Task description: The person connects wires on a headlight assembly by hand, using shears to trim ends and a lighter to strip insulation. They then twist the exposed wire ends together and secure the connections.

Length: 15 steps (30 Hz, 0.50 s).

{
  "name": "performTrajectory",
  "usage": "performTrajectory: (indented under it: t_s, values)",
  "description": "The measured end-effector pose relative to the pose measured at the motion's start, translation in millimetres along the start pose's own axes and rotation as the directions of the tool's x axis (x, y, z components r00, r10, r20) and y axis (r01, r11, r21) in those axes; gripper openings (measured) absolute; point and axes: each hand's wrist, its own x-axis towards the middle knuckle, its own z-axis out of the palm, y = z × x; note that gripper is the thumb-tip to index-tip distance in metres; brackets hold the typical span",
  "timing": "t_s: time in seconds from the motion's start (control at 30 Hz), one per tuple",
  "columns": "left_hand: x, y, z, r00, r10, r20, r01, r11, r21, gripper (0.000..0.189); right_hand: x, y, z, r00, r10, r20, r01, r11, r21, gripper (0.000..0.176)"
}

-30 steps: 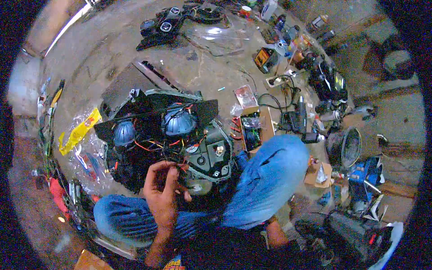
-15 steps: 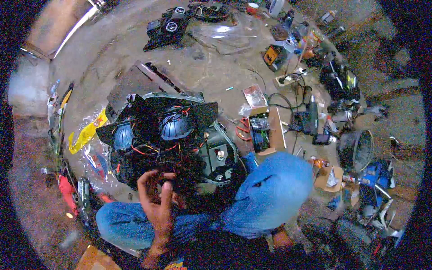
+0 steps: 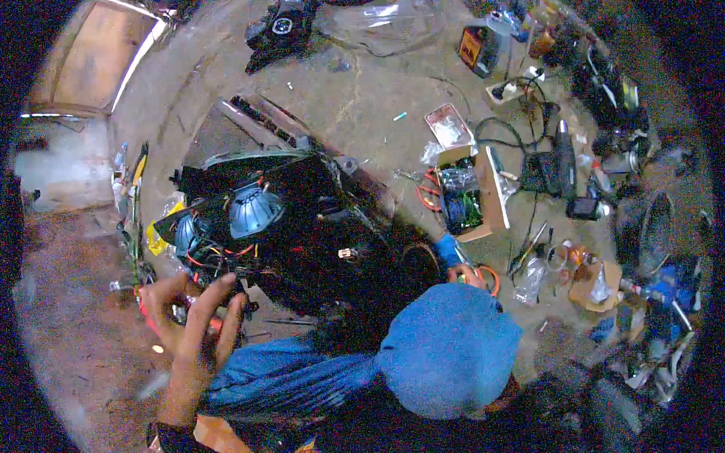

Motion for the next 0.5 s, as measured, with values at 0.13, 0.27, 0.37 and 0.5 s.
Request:
performTrajectory:
  t_s: [0.13,0.27,0.37,0.5]
  values:
    - [4,2,19,0.999,0.016,-0.035,-0.014,0.998,0.058,0.044,-26,125,160,0.814,0.486,-0.318,-0.274,0.804,0.528,0.025]
    - [1,11,28,0.992,-0.116,-0.057,0.117,0.993,0.002,0.041,-40,178,223,0.711,0.615,-0.342,-0.332,0.722,0.607,0.027]
    - [8,13,30,0.996,-0.047,-0.072,0.049,0.999,0.023,0.039,-44,184,216,0.779,0.560,-0.280,-0.386,0.782,0.489,0.023]
    - [10,15,29,0.998,-0.027,-0.053,0.030,0.998,0.057,0.036,-38,192,221,0.780,0.603,-0.167,-0.477,0.746,0.464,0.020]
